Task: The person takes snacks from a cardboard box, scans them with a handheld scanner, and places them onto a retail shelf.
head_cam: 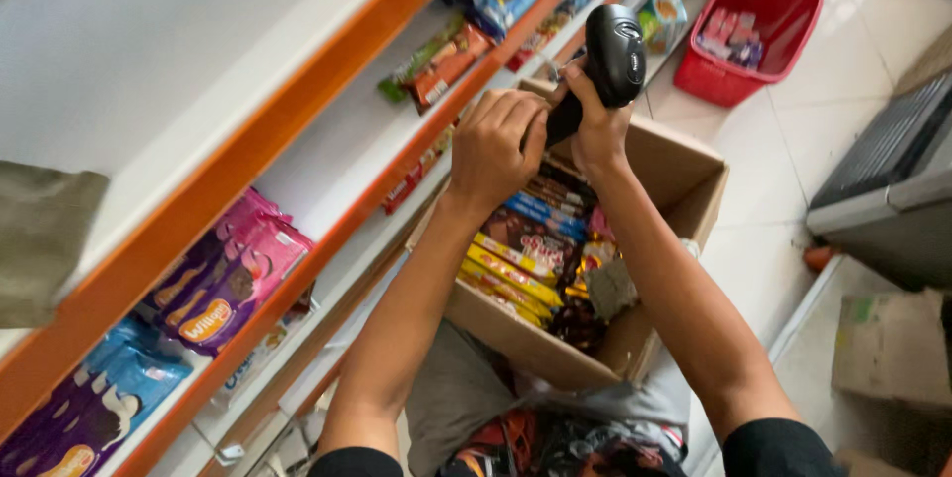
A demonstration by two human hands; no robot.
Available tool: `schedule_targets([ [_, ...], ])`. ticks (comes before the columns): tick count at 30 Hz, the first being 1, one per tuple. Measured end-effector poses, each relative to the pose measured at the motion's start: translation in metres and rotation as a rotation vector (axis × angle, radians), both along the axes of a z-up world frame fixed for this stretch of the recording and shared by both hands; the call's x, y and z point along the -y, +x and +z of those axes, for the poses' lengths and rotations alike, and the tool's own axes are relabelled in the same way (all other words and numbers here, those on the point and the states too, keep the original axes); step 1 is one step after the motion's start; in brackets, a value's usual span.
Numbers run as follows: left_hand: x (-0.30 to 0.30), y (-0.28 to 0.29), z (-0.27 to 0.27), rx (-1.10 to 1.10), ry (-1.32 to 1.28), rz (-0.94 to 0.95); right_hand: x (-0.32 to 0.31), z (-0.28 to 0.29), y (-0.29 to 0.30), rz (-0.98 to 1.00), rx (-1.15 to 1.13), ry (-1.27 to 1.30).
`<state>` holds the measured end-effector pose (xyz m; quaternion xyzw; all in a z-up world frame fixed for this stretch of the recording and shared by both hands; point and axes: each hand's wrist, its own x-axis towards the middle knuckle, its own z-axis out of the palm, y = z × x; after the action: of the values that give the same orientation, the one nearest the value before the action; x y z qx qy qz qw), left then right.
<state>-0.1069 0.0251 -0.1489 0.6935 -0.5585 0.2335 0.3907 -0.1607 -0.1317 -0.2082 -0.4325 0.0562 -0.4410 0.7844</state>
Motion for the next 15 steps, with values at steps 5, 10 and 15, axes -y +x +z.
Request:
schedule_targets([
  [5,-0.012,-0.002,-0.125,-0.409,0.452,0.005,0.009,-0.077,-0.037,-0.045,-0.388,-0.191],
  [10,-0.025,0.016,-0.181,-0.558,1.013,0.034,0.026,-0.122,-0.041,0.031,-0.669,-0.57],
  [15,-0.032,0.019,-0.18,-0.727,1.097,0.124,0.029,-0.181,-0.034,0.062,-0.97,-0.937],
])
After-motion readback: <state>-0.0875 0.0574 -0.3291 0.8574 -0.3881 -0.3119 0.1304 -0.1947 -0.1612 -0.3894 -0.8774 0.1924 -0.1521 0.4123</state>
